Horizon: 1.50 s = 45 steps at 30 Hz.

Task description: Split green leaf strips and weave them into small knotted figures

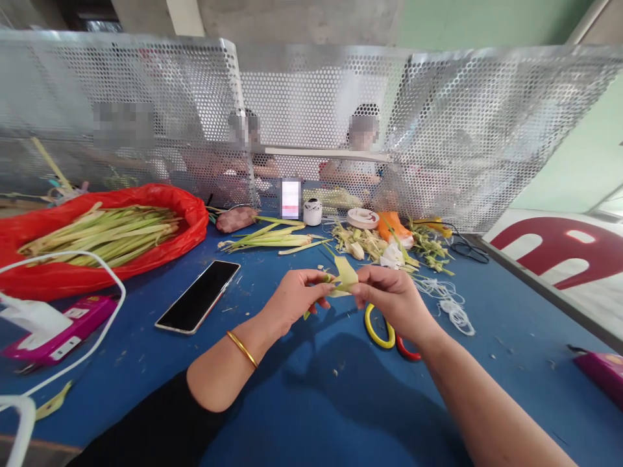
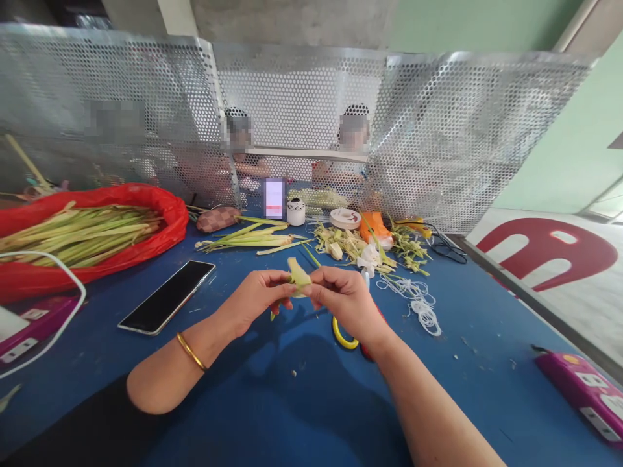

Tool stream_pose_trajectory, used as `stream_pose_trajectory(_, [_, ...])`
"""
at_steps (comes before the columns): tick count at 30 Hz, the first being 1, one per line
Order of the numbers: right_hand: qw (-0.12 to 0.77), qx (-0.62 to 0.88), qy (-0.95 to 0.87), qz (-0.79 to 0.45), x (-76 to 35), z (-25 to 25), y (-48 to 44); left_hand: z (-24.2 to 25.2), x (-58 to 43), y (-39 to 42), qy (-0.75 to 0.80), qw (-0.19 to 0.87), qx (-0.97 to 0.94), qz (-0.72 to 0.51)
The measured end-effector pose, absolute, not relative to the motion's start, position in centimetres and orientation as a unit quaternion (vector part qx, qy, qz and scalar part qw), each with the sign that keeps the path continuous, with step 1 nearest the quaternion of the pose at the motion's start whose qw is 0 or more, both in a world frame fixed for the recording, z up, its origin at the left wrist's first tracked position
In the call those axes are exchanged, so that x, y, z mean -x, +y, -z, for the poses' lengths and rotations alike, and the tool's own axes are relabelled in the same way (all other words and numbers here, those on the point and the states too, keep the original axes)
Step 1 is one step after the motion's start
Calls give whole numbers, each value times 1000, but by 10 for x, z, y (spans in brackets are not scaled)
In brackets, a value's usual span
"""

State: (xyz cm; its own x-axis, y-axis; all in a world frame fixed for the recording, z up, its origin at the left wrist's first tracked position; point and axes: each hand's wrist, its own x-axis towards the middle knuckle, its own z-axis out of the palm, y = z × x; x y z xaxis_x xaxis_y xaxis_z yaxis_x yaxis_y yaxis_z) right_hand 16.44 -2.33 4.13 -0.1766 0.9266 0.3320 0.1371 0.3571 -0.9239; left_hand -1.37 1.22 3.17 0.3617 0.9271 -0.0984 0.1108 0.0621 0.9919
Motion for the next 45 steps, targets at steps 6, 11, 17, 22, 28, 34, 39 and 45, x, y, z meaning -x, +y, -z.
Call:
stream_pose_trajectory(6, [568,378,-626,-378,-158,-32,-22,-28,11,12,417,593,-593,-351])
stream_pose_trajectory(11, [598,386,-578,-400,-153,-27,-22,-28,9,9,443,561,-613,-337])
stream_pose_trajectory(17, [602,431,-560,-371,-152,-28,-21,-25,7,8,449,539,-642,-309])
stream_pose_trajectory(22, [582,446,-581,-352,-151,-30,-23,-22,6,7,459,537,-641,-302])
stream_pose_trajectory(28, [551,493,-641,-205,-150,-24,-23,-22,5,6,457,553,-631,-295])
stream_pose_trajectory(34, [490,522,-621,-317,-154,-30,-21,-24,6,8,435,580,-607,-327])
stream_pose_trajectory(39, [483,540,-612,-317,-155,-30,-20,-25,7,8,407,598,-592,-356])
stream_pose_trajectory(45, [468,544,-608,-339,-157,-26,-17,-26,7,7,381,603,-607,-351])
